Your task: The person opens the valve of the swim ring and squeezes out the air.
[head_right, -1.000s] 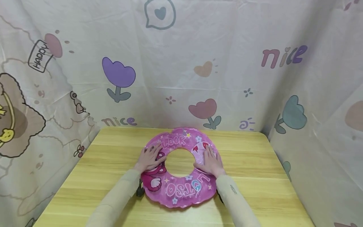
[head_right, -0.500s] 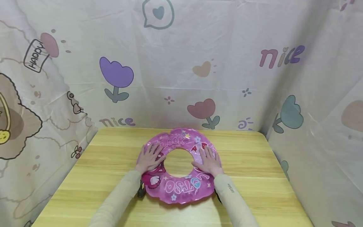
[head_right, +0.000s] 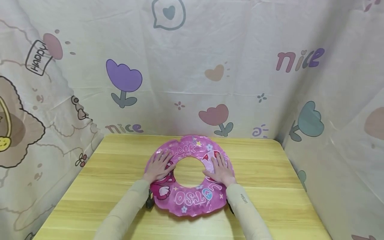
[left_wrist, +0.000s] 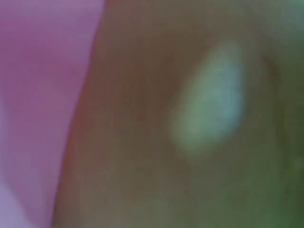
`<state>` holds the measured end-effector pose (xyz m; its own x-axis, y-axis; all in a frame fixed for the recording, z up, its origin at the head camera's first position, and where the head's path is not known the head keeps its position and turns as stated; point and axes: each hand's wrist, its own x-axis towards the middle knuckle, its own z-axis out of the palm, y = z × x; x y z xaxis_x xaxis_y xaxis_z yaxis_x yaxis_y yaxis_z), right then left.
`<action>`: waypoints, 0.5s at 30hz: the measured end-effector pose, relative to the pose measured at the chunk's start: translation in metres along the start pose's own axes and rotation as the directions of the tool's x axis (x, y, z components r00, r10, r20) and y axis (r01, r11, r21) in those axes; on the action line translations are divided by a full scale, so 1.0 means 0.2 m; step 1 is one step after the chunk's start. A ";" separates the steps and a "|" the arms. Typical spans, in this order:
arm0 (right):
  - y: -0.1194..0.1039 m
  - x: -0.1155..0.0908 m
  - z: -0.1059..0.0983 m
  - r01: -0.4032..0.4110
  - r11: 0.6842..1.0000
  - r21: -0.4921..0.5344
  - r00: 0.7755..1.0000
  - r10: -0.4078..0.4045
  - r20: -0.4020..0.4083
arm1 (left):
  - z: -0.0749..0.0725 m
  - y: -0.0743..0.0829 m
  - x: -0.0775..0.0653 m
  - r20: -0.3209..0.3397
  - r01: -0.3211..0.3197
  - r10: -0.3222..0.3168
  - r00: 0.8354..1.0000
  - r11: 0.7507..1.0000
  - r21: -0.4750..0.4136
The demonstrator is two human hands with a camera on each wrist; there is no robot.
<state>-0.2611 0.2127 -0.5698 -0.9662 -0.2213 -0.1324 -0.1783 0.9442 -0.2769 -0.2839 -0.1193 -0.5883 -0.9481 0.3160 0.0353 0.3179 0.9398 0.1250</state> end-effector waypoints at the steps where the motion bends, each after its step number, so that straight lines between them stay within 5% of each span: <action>1: 0.00 0.00 0.00 -0.001 1.000 0.003 1.000 0.001 -0.001 | -0.01 0.00 0.00 -0.006 -0.003 0.003 1.000 1.000 -0.003; 15: -0.03 0.04 -0.02 -0.015 1.000 0.027 1.000 0.015 -0.008 | -0.05 0.05 0.05 0.032 0.054 -0.052 0.998 0.997 -0.060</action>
<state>-0.2694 0.2061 -0.5656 -0.9702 -0.2050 -0.1290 -0.1588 0.9405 -0.3003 -0.2898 -0.1082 -0.5768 -0.9626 0.2710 -0.0034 0.2656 0.9459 0.1862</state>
